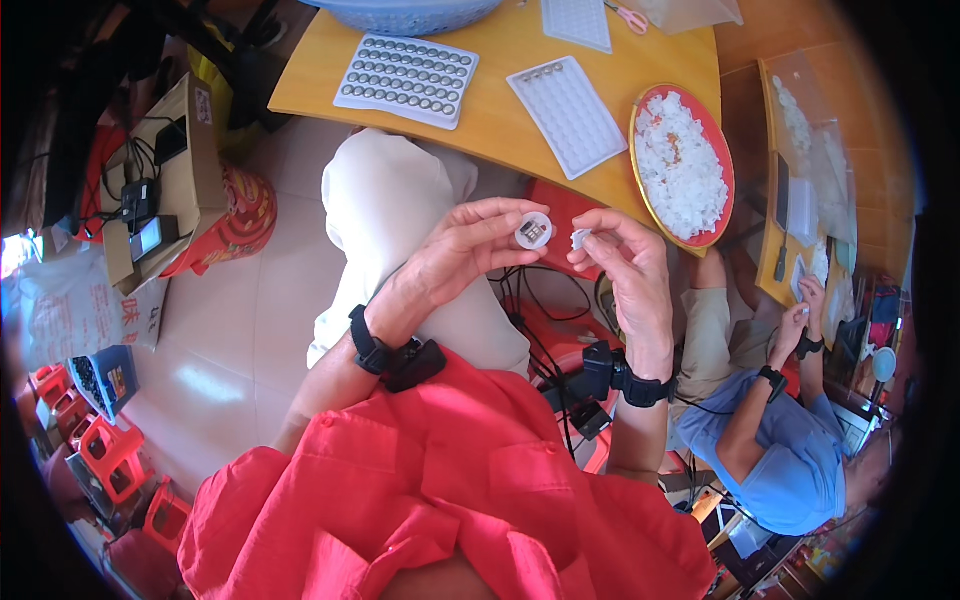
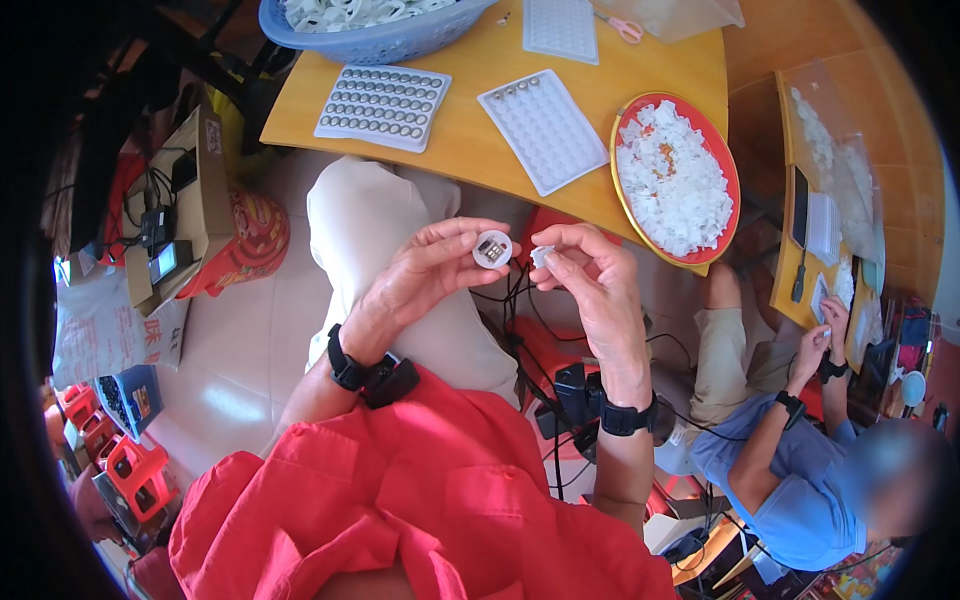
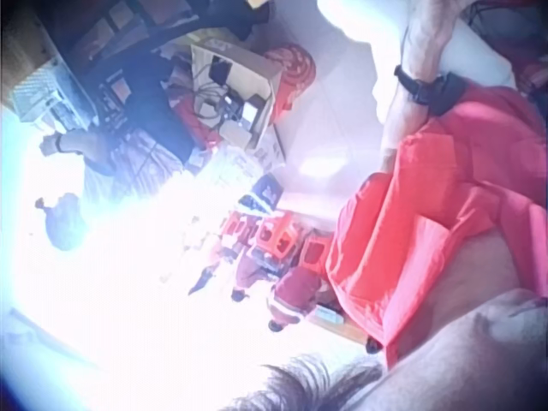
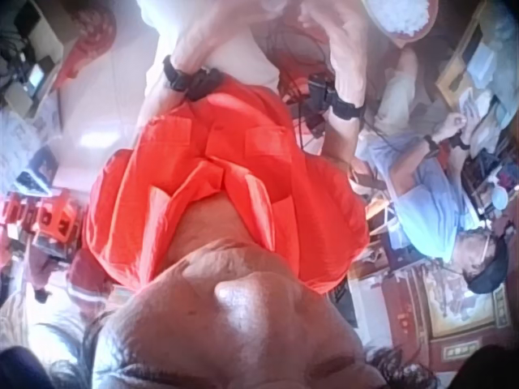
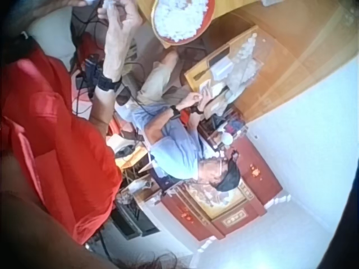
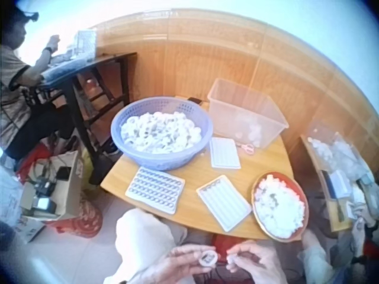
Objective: Assembling small white plastic components into circular frames at a workshop table.
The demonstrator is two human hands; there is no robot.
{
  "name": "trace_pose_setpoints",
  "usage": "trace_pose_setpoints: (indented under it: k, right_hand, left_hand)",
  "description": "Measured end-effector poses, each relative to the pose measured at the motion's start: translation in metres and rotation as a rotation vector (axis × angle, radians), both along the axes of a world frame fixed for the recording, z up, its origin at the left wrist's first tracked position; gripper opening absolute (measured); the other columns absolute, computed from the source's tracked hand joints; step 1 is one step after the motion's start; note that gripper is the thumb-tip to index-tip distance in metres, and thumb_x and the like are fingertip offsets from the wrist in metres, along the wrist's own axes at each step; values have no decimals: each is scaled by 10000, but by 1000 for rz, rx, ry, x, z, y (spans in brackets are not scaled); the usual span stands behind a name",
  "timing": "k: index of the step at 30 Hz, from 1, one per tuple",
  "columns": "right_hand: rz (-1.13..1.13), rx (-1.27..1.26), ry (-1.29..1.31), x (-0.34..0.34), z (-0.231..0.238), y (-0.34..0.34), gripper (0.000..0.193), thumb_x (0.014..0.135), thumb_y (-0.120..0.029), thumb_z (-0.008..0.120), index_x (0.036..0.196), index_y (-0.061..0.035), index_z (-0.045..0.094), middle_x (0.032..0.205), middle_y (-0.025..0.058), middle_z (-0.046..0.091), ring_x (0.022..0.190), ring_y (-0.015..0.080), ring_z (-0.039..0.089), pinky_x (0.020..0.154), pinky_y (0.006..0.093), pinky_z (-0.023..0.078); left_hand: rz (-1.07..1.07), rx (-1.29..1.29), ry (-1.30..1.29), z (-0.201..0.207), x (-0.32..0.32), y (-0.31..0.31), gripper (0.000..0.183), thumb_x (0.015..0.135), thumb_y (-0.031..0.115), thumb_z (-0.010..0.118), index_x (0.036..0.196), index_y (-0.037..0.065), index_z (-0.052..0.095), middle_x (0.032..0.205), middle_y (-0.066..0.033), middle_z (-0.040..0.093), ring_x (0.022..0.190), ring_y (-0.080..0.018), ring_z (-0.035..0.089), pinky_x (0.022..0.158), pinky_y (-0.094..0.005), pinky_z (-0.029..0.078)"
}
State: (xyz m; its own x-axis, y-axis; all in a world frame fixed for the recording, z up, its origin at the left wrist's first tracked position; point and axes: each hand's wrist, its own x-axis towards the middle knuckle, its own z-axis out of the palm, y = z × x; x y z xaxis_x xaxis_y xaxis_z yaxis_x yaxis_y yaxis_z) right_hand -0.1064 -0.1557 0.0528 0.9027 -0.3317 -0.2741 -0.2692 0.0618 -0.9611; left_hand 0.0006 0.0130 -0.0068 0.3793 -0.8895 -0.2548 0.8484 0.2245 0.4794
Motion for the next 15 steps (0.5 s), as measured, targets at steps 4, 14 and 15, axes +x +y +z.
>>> trace_pose_setpoints:
  k: [4,14,15]
  right_hand:
    - [17,-101,-110,5,7,17,130,838,3,541,949,12,608,890,62,548,706,106,594,633,216,487]
    - [-22,-256,-93,16,1,37,183,758,126,552,905,19,571,811,61,531,677,112,603,605,216,487]
    - [-16,-286,-92,16,1,37,178,753,122,561,896,18,570,801,65,536,672,120,608,599,219,488]
  left_hand:
    - [-5,-12,10,-1,-1,-2,296,909,160,497,1134,-30,531,1010,-117,602,910,-181,611,816,-277,509]
    - [-31,-12,-24,-8,-1,0,273,897,156,520,1109,-14,548,986,-108,613,893,-169,612,767,-273,518]
    - [-38,-9,-33,-7,0,0,271,894,158,527,1104,-11,553,985,-106,614,884,-165,611,760,-273,515]
